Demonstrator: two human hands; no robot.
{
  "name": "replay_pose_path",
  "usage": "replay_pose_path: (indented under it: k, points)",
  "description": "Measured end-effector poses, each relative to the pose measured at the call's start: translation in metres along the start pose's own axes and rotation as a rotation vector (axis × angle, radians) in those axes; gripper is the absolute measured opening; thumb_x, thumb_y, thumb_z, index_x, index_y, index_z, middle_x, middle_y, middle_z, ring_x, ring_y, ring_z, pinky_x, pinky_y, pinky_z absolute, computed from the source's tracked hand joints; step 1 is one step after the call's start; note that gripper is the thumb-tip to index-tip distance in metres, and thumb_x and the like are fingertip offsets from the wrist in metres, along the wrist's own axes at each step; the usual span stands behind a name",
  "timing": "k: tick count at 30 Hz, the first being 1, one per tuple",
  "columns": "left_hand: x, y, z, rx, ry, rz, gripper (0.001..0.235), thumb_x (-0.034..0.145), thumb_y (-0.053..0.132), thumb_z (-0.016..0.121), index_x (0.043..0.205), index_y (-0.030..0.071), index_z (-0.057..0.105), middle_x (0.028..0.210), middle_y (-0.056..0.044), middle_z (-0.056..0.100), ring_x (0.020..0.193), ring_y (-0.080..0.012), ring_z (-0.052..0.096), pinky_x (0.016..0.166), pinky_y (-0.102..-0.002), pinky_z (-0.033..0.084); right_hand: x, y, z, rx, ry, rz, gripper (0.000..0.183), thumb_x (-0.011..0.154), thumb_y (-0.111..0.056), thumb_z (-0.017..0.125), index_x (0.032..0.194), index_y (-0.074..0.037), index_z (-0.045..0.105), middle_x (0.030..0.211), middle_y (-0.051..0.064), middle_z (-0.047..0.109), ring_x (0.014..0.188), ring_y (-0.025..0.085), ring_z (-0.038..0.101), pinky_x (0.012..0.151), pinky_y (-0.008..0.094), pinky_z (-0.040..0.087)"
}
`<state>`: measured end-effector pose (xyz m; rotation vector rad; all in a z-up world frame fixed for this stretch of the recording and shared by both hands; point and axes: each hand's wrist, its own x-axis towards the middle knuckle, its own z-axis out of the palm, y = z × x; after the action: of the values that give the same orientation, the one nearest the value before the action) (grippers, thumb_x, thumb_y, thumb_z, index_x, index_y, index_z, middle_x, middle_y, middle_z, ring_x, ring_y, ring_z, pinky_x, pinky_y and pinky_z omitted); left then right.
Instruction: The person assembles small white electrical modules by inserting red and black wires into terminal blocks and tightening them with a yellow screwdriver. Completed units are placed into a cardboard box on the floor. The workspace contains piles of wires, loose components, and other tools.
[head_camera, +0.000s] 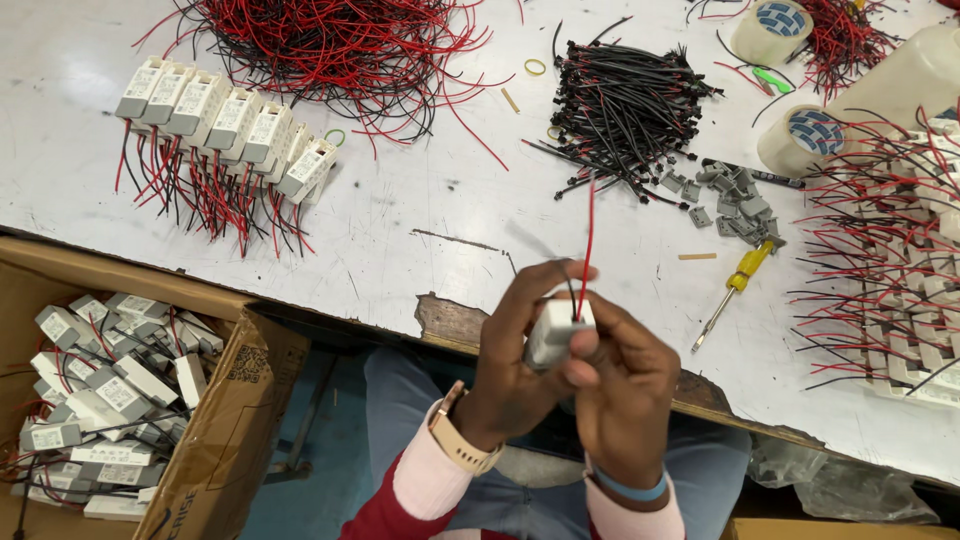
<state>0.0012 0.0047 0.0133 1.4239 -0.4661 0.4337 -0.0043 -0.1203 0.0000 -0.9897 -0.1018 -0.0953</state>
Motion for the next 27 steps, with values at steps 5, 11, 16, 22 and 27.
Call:
replay_pose_path:
  k: [5, 11, 16, 22, 27]
  points:
    - [-0.006, -0.007, -0.009, -0.125, 0.052, -0.299, 0.065, 0.105, 0.048, 0.062, 0.150, 0.002, 0.052, 0.138, -0.012, 0.062, 0.105, -0.0143, 0.068, 0.082, -0.024, 0.057, 0.022, -0.006, -0.002, -0.149, -0.158, 0.105, 0.039, 0.101, -0.009, 0.060, 0.134, 0.012, 0.063, 0.121, 0.014, 0.071, 0.088, 0.015, 0.061, 0.071, 0.028, 0.051]
    - [-0.008, -0.019, -0.030, -0.255, 0.196, -0.615, 0.063, 0.100, 0.045, 0.056, 0.148, 0.004, 0.051, 0.111, -0.008, 0.071, 0.068, -0.0103, 0.069, 0.043, -0.022, 0.052, 0.051, 0.030, -0.059, -0.464, -0.178, 0.176, 0.040, 0.106, -0.028, 0.056, 0.121, 0.006, 0.072, 0.100, 0.014, 0.076, 0.078, 0.017, 0.072, 0.064, 0.033, 0.063]
    - [-0.036, -0.007, -0.105, -0.219, 0.491, -0.667, 0.055, 0.103, 0.043, 0.058, 0.134, -0.001, 0.067, 0.078, -0.008, 0.066, 0.041, -0.0085, 0.051, 0.035, -0.023, 0.039, 0.080, 0.073, -0.119, -0.974, -0.125, -0.029, 0.023, 0.109, -0.015, 0.067, 0.121, 0.004, 0.074, 0.090, 0.011, 0.073, 0.080, 0.016, 0.069, 0.071, 0.029, 0.057]
    - [-0.100, 0.014, -0.248, 0.074, 0.911, -0.500, 0.040, 0.101, 0.043, 0.060, 0.113, 0.006, 0.072, 0.076, -0.008, 0.071, 0.042, -0.0091, 0.056, 0.035, -0.025, 0.043, 0.069, 0.097, -0.161, -1.090, -0.235, -0.169, 0.018, 0.117, -0.002, 0.064, 0.121, 0.014, 0.071, 0.098, 0.019, 0.073, 0.092, 0.020, 0.073, 0.087, 0.030, 0.059]
    - [-0.159, 0.032, -0.438, 0.002, 1.144, -0.155, 0.014, 0.096, 0.011, 0.057, 0.107, 0.003, 0.063, 0.090, -0.015, 0.068, 0.074, -0.0293, 0.076, 0.062, -0.040, 0.063, 0.088, 0.114, -0.196, -1.154, -0.302, -0.146, 0.025, 0.115, -0.009, 0.061, 0.124, 0.014, 0.068, 0.100, 0.022, 0.073, 0.091, 0.022, 0.072, 0.089, 0.034, 0.058]
